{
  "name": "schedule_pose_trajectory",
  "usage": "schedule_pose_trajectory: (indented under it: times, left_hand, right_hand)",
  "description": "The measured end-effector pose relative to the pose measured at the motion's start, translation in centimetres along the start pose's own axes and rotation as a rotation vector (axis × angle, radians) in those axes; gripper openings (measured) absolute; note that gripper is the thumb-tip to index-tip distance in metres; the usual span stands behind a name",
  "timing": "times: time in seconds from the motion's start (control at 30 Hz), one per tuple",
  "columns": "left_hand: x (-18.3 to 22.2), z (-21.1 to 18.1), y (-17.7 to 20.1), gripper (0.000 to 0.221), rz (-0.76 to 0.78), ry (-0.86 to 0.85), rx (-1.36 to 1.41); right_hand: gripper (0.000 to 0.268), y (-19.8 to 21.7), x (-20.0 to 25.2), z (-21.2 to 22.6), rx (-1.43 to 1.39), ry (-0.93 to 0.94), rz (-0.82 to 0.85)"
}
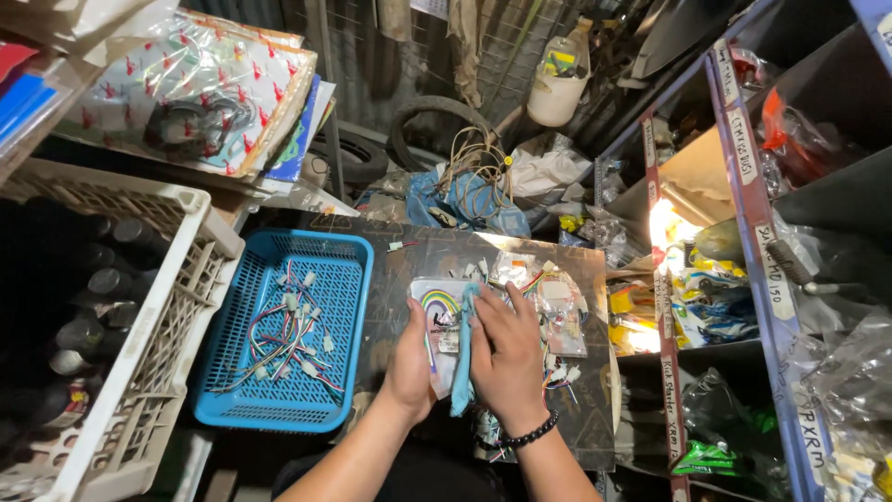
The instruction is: Clean electrical wiring harnesses using a cloth.
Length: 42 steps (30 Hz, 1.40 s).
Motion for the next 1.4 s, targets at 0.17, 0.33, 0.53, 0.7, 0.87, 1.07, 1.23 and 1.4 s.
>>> schedule_pose_trajectory:
  times: [0.17, 0.33, 0.53, 0.7, 0.87, 1.07, 1.23, 1.4]
  left_hand:
    - [0.2, 0.2, 0.1, 0.070, -0.024, 0.030, -0.148]
    - [0.2, 0.1, -0.9, 0.067, 0.028, 0.011, -0.276]
    - [-0.1, 0.0, -1.1, 0.075, 0.160, -0.121, -0.294]
    - [-1.0, 0.5, -0.6, 0.059, 0.300, -0.327, -0.423]
    - [-0.6, -0.5, -0.9, 0.059, 0.286, -0.262, -0.285]
    - [-0.9, -0.3, -0.5, 0.052, 0.284, -0.316, -0.291]
    - [-0.7, -1.5, -0.9, 0.060, 0.277, -0.130, 0.078]
    - [0.3, -2.8, -1.6, 0.062, 0.177, -0.110, 0.198]
  right_hand:
    - [0.022, 0.3, -0.5, -1.0, -0.076, -0.089, -0.034]
    - [0.019, 0.7, -1.1, 1.2, -0.102, 0.016, -0.057]
    - [0.015, 1.0, -2.3, 1.2, 0.070, 0.019, -0.091]
    - [0.025, 0.8, -2.4, 2.9, -0.128, 0.078, -0.013]
    - [0.023, 0.6, -2.6, 2.8, -0.122, 0.117, -0.012]
    - [0.011, 0.6, -2.3, 3.2, -0.097, 0.093, -0.036]
    - [0.018, 0.2, 0.3, 5.3, -0.218, 0.111, 0.075]
    - [0.012, 0.5, 0.4, 6.3, -0.233, 0.189, 0.132]
Point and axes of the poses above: each hand's wrist, its own x-axis away from the middle knuckle, its own y-axis out of the back of the hand, z = x × y, the point moved 5 cm from there along -x, towards the middle knuckle, and after that the axes turned 3 degrees about -y, right-handed, at the moved point
